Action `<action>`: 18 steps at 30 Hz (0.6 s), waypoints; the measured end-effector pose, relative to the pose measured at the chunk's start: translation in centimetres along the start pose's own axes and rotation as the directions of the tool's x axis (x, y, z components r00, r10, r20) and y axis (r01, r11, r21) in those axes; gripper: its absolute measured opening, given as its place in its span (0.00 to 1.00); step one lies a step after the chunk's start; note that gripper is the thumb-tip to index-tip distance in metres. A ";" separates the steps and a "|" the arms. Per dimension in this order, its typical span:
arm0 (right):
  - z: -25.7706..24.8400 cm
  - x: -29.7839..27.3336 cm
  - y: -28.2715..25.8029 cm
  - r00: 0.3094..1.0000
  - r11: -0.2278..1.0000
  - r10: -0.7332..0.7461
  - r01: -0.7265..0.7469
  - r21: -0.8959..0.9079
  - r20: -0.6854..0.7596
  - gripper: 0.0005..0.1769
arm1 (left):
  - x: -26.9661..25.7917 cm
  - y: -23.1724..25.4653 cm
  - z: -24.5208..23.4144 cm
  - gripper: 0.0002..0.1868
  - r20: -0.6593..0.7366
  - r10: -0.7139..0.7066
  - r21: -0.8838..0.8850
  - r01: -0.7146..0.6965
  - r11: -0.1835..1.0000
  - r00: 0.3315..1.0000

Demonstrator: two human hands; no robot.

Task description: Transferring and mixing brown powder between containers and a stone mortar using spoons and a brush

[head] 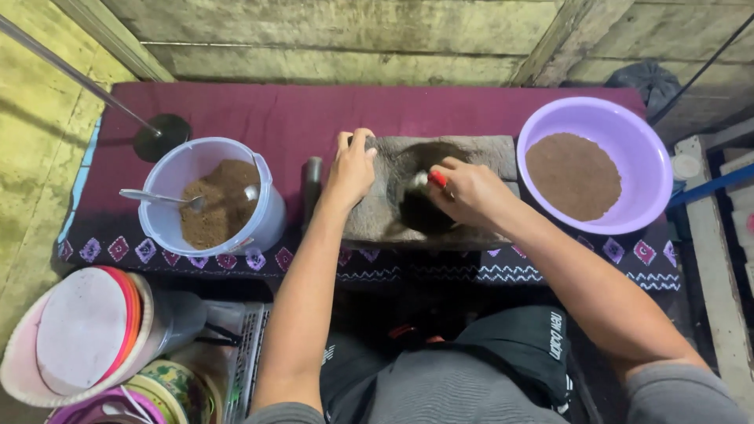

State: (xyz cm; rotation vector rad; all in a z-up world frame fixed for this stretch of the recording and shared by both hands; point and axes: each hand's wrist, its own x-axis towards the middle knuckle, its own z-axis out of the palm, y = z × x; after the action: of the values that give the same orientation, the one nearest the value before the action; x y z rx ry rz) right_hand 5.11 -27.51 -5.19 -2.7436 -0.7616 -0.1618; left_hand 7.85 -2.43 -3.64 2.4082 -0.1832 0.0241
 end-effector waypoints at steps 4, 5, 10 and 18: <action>-4.4 -0.3 -1.9 0.999 0.996 -0.025 0.029 0.090 -0.046 0.11 | 0.1 -0.5 0.3 0.12 -0.005 -0.009 -0.010 0.008 1.000 1.000; -4.1 -0.4 -1.2 0.997 0.999 -0.023 0.021 -0.025 -0.079 0.11 | 0.2 -0.5 0.3 0.12 -0.007 0.001 -0.005 -0.001 1.000 1.000; -4.8 -0.6 -2.0 0.999 0.992 -0.029 0.024 0.123 0.039 0.09 | 0.4 -0.9 0.7 0.12 -0.008 0.008 -0.003 -0.008 1.000 1.000; -5.0 -1.0 -1.9 1.000 0.938 0.000 -0.001 0.347 0.005 0.06 | 0.3 -0.7 0.6 0.12 -0.018 0.018 0.002 -0.018 1.000 1.000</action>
State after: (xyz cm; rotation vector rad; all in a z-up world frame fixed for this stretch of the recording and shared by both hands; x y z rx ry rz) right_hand 3.13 -28.00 -0.13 -2.4090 -0.7138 -0.0159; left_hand 8.22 -2.34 -4.51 2.4069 -0.1967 0.0544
